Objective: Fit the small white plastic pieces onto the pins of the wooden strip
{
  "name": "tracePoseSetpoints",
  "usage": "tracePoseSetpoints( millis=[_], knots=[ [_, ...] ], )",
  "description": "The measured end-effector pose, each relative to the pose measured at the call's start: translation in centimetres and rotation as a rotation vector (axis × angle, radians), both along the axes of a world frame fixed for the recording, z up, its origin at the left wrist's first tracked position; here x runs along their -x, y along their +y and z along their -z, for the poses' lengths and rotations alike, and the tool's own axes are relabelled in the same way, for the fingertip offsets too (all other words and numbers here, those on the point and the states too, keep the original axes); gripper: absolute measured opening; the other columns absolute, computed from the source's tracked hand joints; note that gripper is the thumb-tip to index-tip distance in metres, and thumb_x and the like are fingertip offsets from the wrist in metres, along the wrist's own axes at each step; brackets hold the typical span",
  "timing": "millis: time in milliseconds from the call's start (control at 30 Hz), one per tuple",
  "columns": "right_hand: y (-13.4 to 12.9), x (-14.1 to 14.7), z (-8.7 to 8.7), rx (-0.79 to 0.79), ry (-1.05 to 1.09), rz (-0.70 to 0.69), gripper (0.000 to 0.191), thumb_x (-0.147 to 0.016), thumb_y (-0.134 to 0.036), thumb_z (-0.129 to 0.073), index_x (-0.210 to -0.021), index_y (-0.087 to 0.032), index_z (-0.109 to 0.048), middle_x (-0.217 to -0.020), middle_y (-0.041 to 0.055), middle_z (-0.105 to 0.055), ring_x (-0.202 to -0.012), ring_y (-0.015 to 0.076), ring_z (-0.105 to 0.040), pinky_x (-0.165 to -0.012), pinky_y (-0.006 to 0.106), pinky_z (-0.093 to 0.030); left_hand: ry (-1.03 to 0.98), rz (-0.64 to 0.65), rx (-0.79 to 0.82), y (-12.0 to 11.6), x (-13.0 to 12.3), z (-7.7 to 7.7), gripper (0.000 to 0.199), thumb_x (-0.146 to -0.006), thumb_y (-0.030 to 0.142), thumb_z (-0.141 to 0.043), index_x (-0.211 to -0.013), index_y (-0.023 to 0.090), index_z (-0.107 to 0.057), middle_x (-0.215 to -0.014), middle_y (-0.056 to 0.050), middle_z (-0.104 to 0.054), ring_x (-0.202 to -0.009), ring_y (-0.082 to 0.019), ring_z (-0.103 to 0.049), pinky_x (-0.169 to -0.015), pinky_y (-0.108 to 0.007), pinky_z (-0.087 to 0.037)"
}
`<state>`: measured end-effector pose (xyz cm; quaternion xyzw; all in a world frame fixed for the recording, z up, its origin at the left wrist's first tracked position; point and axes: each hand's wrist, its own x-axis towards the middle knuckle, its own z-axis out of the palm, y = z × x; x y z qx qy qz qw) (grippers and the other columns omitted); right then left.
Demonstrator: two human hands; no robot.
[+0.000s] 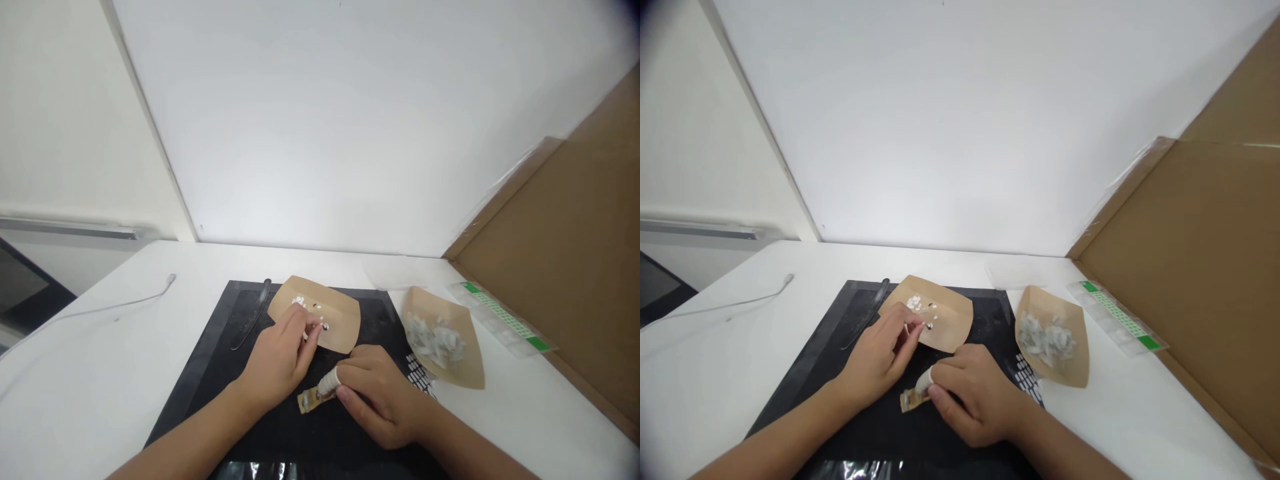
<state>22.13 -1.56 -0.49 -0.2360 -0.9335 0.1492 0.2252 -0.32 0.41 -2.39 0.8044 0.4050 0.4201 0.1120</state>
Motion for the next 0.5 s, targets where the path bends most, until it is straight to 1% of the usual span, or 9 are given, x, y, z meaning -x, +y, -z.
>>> tracePoseSetpoints(
  millis=[100,233,367,500],
  knots=[
    [0.1,0.2,-0.1,0.011,-0.018,-0.004,0.039,-0.109,-0.030,-0.032,-0.092,-0.019,-0.064,-0.073,0.0027,-0.067,-0.064,0.0161,-0.056,-0.069,0.032,-0.040,-0.005,0.006,0.000,0.0,0.0,0.0,0.012,-0.109,0.022,-0.048,-0.110,0.019,-0.060,-0.094,-0.003,-0.060,-0.075,-0.015,-0.061,-0.071,-0.029,-0.052],
    [0.1,0.2,0.1,-0.025,-0.006,0.014,0.035,-0.107,-0.028,-0.035,-0.085,-0.020,-0.061,-0.071,0.0019,-0.065,-0.063,0.0160,-0.053,-0.067,0.032,-0.037,-0.003,0.004,0.008,0.1,0.0,0.1,0.013,-0.109,0.023,-0.048,-0.111,0.019,-0.060,-0.095,-0.003,-0.061,-0.073,-0.015,-0.061,-0.071,-0.029,-0.053],
    [0.1,-0.4,0.2,-0.063,0.089,0.036,0.036,-0.108,-0.027,-0.034,-0.086,-0.020,-0.062,-0.070,0.0024,-0.064,-0.066,0.0167,-0.057,-0.070,0.031,-0.041,0.009,-0.003,-0.006,0.1,0.0,0.1,0.013,-0.108,0.023,-0.048,-0.110,0.019,-0.060,-0.095,-0.004,-0.061,-0.078,-0.017,-0.063,-0.072,-0.030,-0.053],
    [0.2,-1.1,0.2,-0.116,0.221,0.072,0.036,-0.108,-0.026,-0.035,-0.082,-0.022,-0.061,-0.063,0.0009,-0.059,-0.061,0.0173,-0.056,-0.069,0.031,-0.045,0.005,0.001,0.002,0.1,0.1,0.1,0.012,-0.108,0.023,-0.048,-0.111,0.019,-0.060,-0.095,-0.003,-0.061,-0.074,-0.016,-0.061,-0.070,-0.029,-0.051]
  ],
)
